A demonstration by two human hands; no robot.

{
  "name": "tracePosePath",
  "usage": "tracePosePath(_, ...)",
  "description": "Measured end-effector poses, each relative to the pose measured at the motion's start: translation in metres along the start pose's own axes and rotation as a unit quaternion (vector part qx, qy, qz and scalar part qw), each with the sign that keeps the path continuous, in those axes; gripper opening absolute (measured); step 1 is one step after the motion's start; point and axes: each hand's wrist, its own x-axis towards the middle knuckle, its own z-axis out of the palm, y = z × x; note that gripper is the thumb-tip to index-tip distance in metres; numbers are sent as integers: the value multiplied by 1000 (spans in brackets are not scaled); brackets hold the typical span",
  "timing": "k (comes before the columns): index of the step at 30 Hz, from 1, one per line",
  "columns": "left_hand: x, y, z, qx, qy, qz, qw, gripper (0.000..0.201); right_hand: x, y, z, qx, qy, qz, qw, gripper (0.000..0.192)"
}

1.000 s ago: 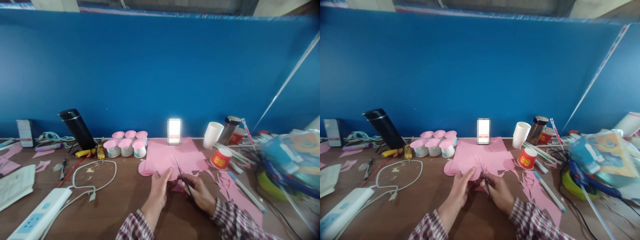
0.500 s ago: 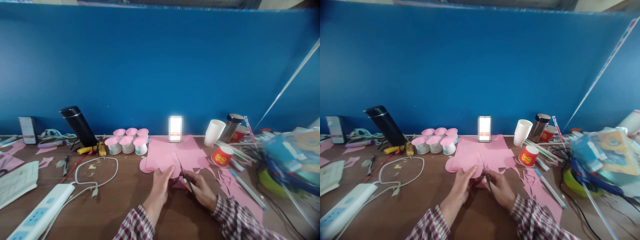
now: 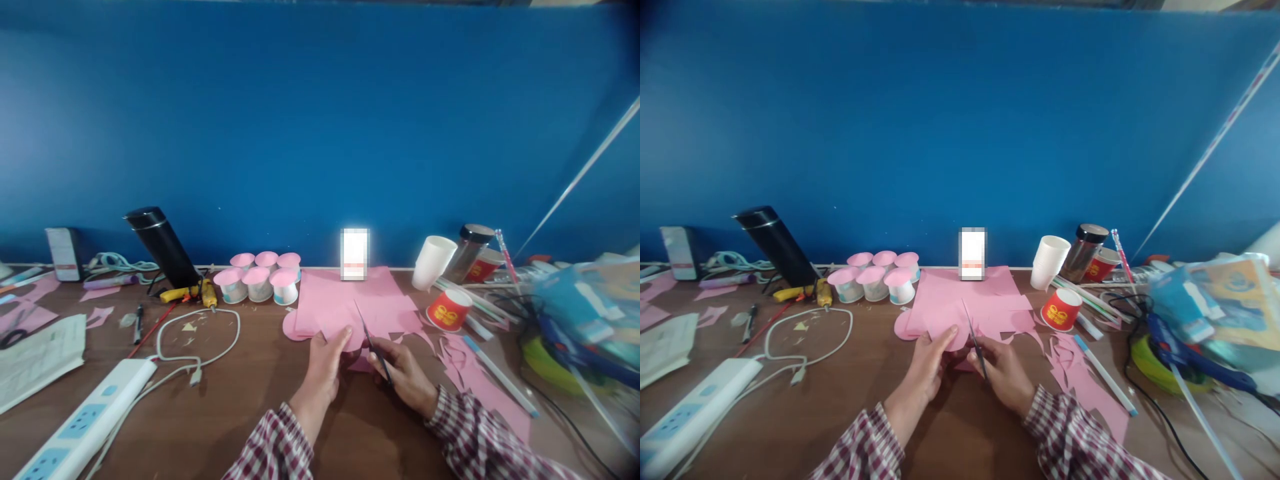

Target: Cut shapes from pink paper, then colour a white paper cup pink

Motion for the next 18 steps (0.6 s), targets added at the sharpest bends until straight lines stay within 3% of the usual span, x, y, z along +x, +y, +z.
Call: tracePosePath(18, -4, 5, 4, -2, -9, 3, 1000, 39, 0, 1, 1, 4, 0, 5, 1000, 37)
